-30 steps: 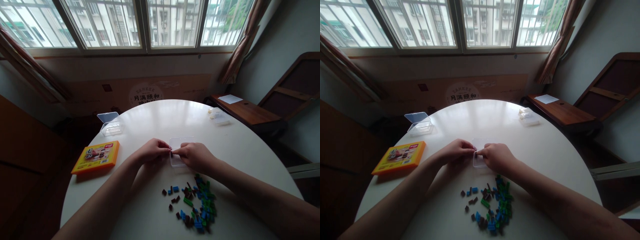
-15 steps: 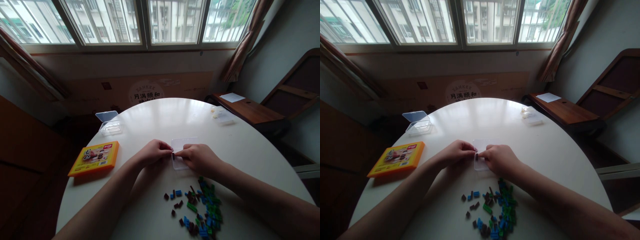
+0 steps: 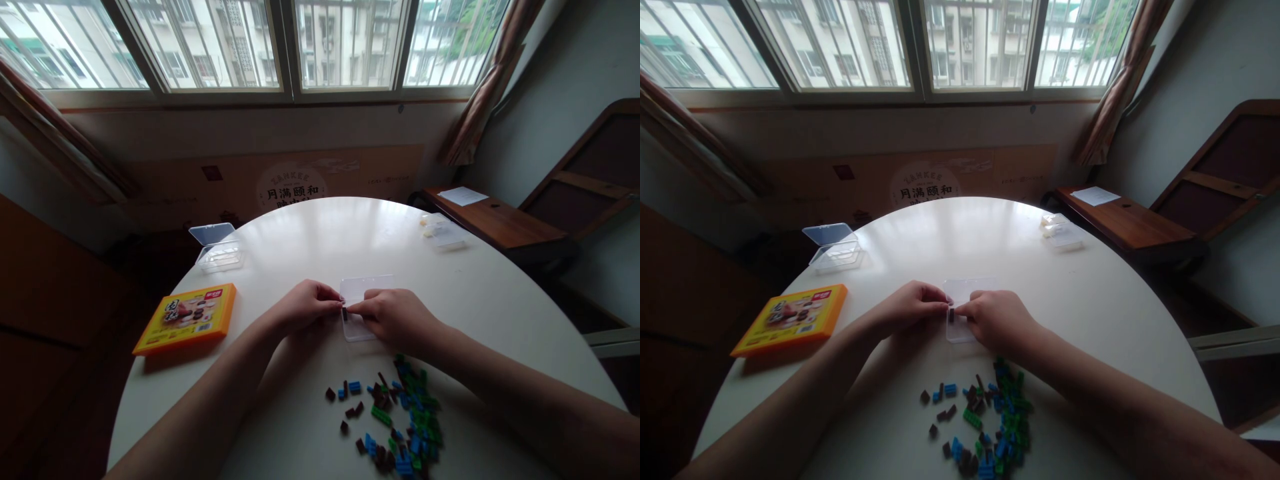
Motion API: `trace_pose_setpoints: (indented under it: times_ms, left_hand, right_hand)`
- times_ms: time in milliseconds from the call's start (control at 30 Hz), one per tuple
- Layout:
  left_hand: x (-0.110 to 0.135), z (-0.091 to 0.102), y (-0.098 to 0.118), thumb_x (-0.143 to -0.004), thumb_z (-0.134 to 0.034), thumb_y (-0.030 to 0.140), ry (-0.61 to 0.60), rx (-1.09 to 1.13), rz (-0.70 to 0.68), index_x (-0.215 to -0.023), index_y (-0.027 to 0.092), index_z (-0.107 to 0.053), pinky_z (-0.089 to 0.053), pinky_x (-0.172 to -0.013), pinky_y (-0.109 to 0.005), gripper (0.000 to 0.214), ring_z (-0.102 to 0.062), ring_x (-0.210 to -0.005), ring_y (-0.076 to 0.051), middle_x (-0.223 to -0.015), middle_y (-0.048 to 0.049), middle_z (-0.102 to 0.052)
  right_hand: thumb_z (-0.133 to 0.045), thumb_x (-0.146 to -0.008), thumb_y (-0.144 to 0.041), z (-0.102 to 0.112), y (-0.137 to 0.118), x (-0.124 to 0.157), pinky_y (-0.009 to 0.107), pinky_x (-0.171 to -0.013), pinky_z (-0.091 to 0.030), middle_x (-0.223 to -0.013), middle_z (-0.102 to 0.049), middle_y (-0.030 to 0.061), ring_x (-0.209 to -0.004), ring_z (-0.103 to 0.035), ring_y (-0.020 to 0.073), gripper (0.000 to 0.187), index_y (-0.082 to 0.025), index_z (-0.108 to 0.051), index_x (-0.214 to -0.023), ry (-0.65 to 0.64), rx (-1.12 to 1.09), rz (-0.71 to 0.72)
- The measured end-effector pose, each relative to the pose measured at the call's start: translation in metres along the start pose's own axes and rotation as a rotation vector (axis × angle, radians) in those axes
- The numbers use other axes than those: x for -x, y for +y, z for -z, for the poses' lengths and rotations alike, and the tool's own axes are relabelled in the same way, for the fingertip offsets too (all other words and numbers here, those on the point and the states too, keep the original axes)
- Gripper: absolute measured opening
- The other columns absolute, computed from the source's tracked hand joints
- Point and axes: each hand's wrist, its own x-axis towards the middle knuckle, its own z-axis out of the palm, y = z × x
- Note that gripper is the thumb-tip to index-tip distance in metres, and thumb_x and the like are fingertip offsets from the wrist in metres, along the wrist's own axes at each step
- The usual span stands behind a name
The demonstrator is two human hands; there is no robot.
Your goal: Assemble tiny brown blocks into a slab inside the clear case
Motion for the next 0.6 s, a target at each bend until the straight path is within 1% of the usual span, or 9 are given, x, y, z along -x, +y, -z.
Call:
trace_pose_setpoints:
  times_ms: [267, 467, 600]
  left_hand:
    - [-0.0014, 0.0003, -0.0008, -0.075, -0.069, 0.04, 0.001, 0.008, -0.009, -0.095, 0.015, -0.075, -0.043, -0.054, -0.023, 0.033, -0.058, -0.061, -0.015, -0.079, -0.0072, -0.073]
    - [-0.0033, 0.0001, -0.0036, -0.075, -0.069, 0.041, -0.011, 0.021, -0.002, -0.096, 0.015, -0.074, -0.04, -0.05, -0.024, 0.034, -0.052, -0.052, -0.012, -0.071, -0.0045, -0.069]
    - [-0.0039, 0.0001, -0.0051, -0.075, -0.069, 0.04, -0.007, 0.018, -0.013, -0.095, 0.015, -0.075, -0.039, -0.049, -0.023, 0.033, -0.05, -0.05, -0.011, -0.067, -0.0035, -0.067]
  right_hand:
    - [-0.057, -0.089, -0.024, 0.0005, -0.0003, -0.001, 0.024, -0.056, -0.035, -0.086, -0.072, -0.0018, -0.068, -0.061, 0.0123, 0.034, -0.04, -0.069, -0.117, -0.019, 0.002, -0.005]
    - [-0.058, -0.089, -0.024, 0.0007, -0.0007, -0.0002, 0.025, -0.056, -0.034, -0.086, -0.072, -0.0028, -0.069, -0.061, 0.0125, 0.034, -0.041, -0.07, -0.116, -0.016, 0.003, -0.012]
    - [-0.058, -0.088, -0.024, -0.0001, -0.0001, 0.0001, 0.025, -0.057, -0.035, -0.086, -0.072, -0.003, -0.07, -0.062, 0.0129, 0.034, -0.041, -0.07, -0.115, -0.01, 0.0, -0.017]
